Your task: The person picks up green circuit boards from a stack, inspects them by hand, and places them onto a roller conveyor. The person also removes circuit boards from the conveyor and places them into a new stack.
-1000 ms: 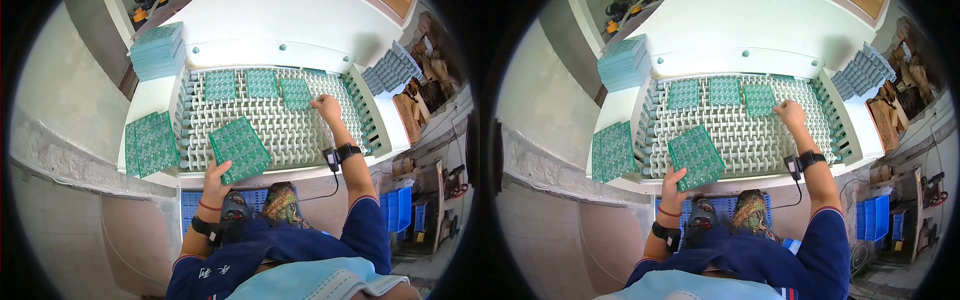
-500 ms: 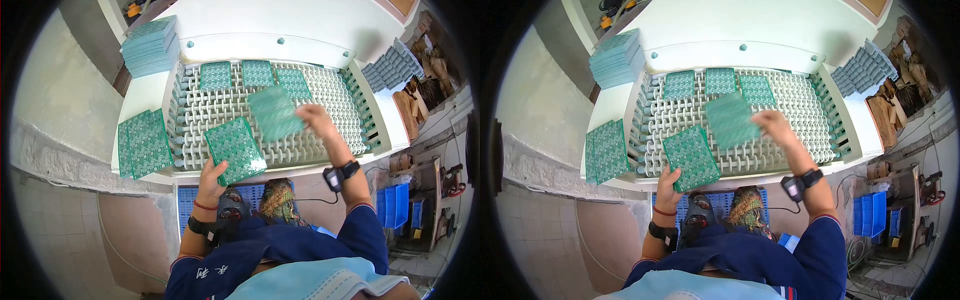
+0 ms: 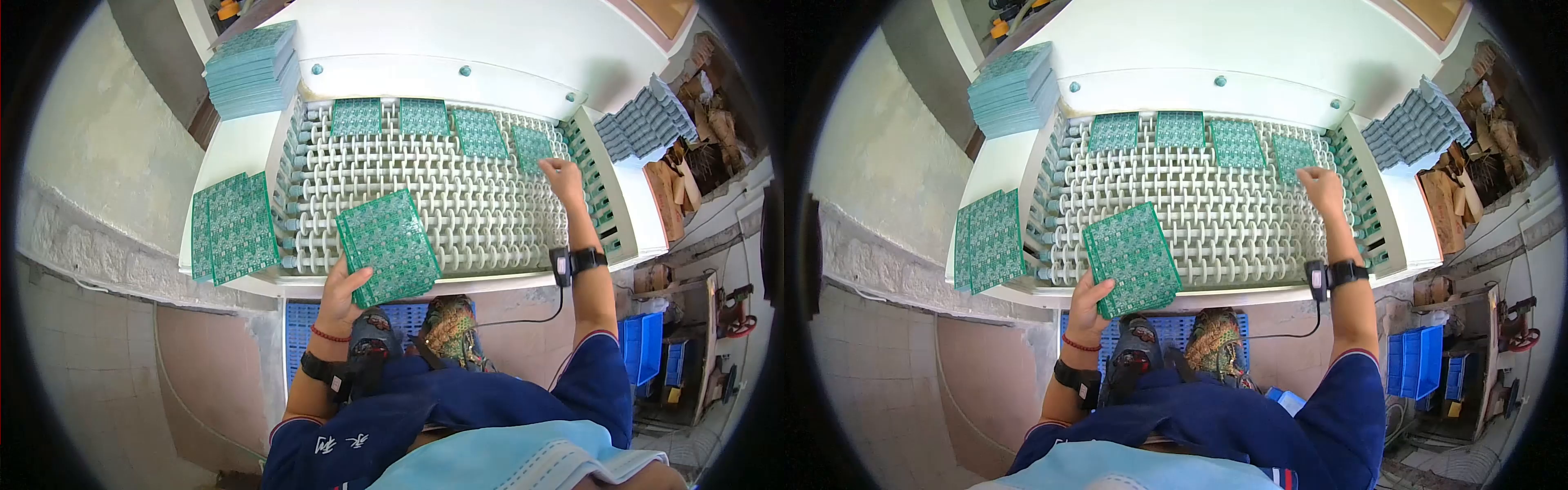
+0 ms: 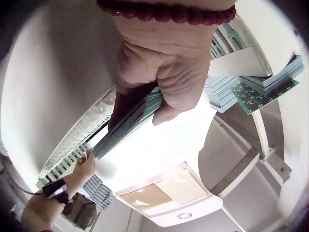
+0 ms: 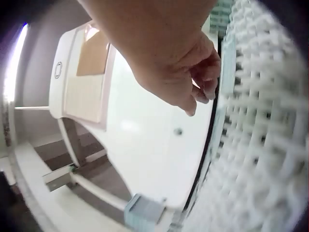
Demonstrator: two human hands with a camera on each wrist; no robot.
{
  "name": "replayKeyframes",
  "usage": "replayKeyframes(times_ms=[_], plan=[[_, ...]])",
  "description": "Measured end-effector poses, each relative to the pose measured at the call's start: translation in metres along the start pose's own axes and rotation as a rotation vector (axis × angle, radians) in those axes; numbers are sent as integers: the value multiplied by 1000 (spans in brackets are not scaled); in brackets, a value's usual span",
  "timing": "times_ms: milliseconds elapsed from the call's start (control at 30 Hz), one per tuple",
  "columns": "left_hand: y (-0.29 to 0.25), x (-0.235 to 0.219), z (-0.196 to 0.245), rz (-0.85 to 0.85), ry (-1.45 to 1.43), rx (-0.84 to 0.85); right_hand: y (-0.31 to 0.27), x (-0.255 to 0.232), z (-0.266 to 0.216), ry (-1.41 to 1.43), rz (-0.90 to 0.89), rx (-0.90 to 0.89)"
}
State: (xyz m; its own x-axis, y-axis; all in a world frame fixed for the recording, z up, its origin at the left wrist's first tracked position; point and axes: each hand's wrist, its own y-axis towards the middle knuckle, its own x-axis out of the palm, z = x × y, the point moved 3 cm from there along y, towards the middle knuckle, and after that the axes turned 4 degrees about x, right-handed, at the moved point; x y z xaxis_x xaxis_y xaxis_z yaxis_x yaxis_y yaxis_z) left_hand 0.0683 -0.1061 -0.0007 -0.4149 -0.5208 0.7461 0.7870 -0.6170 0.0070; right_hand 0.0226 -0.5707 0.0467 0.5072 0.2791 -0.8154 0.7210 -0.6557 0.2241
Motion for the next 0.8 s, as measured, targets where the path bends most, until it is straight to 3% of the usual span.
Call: replayKeyframes(times_ms=[33,100,167,267,400,467,633,800], plan=[[0,2,1,-4,3,7,-14,6,-18,64,-20,-91],[0,4,1,-15,19,8,-67,15,-83,344,-316,-10],[1,2,0,-24,38,6,-115,20,-138,451,-661,112],[-1,-1,-2,-29,51,-17,-159,56,-161,719,-943,113],[-6,-1,2,-46,20,-19,-173,71,-171,801,-969,234],[-13,-2,6,-58,-4,-36,-177,76,-169,880,-961,204],[-41,-15,15,-59,-71,-44,-172,83,-176,1034,-868,320],[-66,-14,21,-65,-185,-97,-155,107,-205,1062,-835,252]])
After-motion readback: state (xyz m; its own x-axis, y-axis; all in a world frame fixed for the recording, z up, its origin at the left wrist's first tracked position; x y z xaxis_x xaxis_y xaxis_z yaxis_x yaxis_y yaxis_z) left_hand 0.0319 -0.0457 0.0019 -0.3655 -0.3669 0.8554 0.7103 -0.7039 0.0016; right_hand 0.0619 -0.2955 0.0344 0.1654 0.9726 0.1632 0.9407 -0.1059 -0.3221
